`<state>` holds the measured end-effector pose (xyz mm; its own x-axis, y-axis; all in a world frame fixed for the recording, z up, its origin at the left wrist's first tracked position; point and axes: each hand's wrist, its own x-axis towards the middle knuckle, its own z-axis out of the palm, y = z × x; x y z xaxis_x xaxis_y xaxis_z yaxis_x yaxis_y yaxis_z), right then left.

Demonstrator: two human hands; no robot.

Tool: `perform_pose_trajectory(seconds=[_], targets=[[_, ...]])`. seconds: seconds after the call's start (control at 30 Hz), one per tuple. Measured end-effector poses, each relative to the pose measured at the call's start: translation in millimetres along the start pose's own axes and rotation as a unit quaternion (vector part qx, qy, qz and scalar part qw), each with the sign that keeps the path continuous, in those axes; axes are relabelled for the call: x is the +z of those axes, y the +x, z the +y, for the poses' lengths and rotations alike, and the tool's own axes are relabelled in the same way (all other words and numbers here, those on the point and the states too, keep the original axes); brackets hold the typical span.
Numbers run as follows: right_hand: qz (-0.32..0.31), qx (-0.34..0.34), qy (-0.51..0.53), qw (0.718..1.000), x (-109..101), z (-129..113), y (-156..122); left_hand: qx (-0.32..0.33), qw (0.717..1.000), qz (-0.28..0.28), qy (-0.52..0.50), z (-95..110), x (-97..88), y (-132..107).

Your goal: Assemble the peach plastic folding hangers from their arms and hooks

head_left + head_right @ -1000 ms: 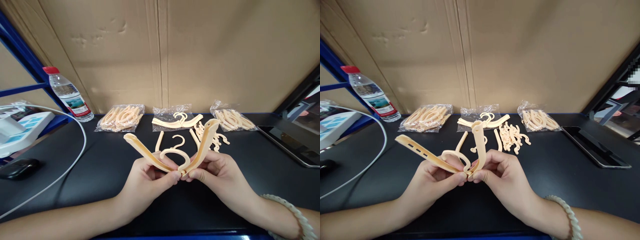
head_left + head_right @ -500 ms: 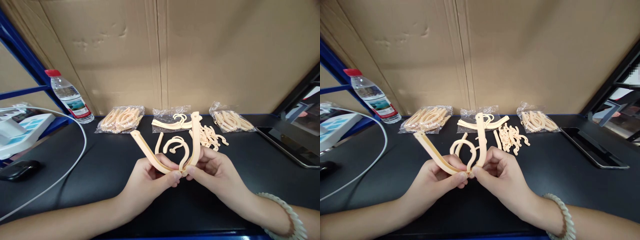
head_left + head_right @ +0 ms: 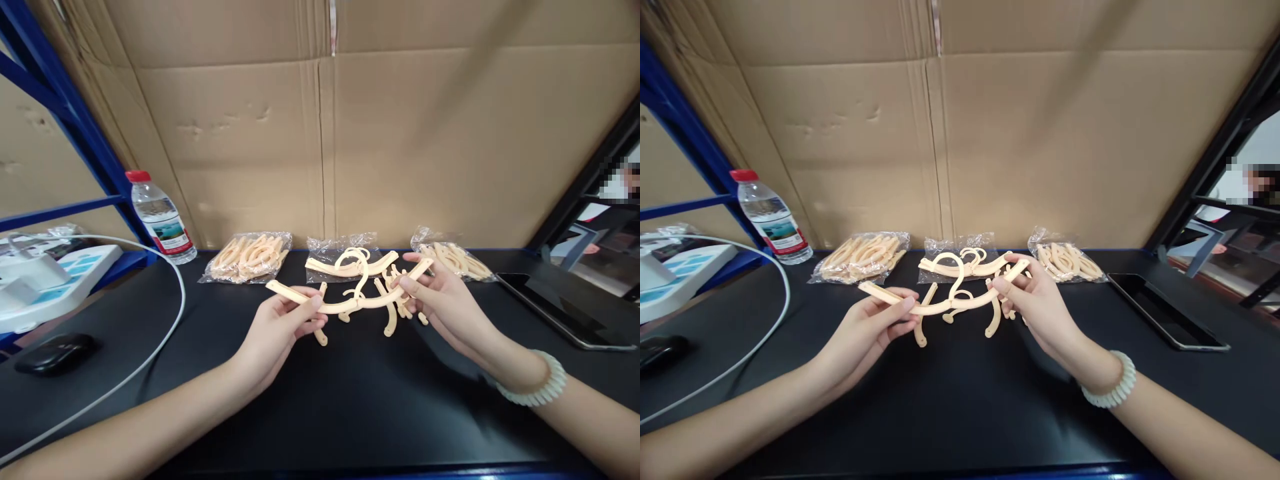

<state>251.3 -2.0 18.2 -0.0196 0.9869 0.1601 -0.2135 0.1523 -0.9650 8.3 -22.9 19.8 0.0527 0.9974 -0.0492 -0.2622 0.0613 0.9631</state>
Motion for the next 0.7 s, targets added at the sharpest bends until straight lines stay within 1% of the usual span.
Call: perform_pose_trajectory(seconds=[0.1,0.17,0.23,0.3,0.4,0.5,0.57,0.7], targets=[[0.025,-0.002,-0.004,1.0,-8.9,0.3,20.3,0.034,0.999,0.03,0.024,3.9,-5.7,19.5],[0.045,0.006,-0.052,0.998,-14.1,2.3,38.3,0.066,0.995,0.045,0.062,7.2,-7.9,35.8],[0.048,0.017,-0.086,0.995,-17.6,4.9,58.4,0.081,0.992,0.04,0.092,11.0,-8.7,53.7],[0.038,0.034,-0.128,0.99,-19.4,7.4,78.2,0.091,0.985,0.025,0.143,14.3,-8.4,72.5],[0.048,0.063,-0.206,0.975,-19.9,10.4,102.0,0.092,0.967,0.021,0.235,16.3,-8.3,98.9],[0.059,0.09,-0.281,0.954,-19.8,13.0,115.4,0.063,0.946,0.018,0.317,14.5,-9.9,119.2],[0.066,0.095,-0.324,0.939,-20.2,14.9,119.5,0.05,0.933,0.021,0.357,12.4,-11.9,127.4],[0.072,0.079,-0.389,0.915,-21.5,17.1,120.3,0.05,0.909,0.029,0.413,10.5,-15.3,130.0]])
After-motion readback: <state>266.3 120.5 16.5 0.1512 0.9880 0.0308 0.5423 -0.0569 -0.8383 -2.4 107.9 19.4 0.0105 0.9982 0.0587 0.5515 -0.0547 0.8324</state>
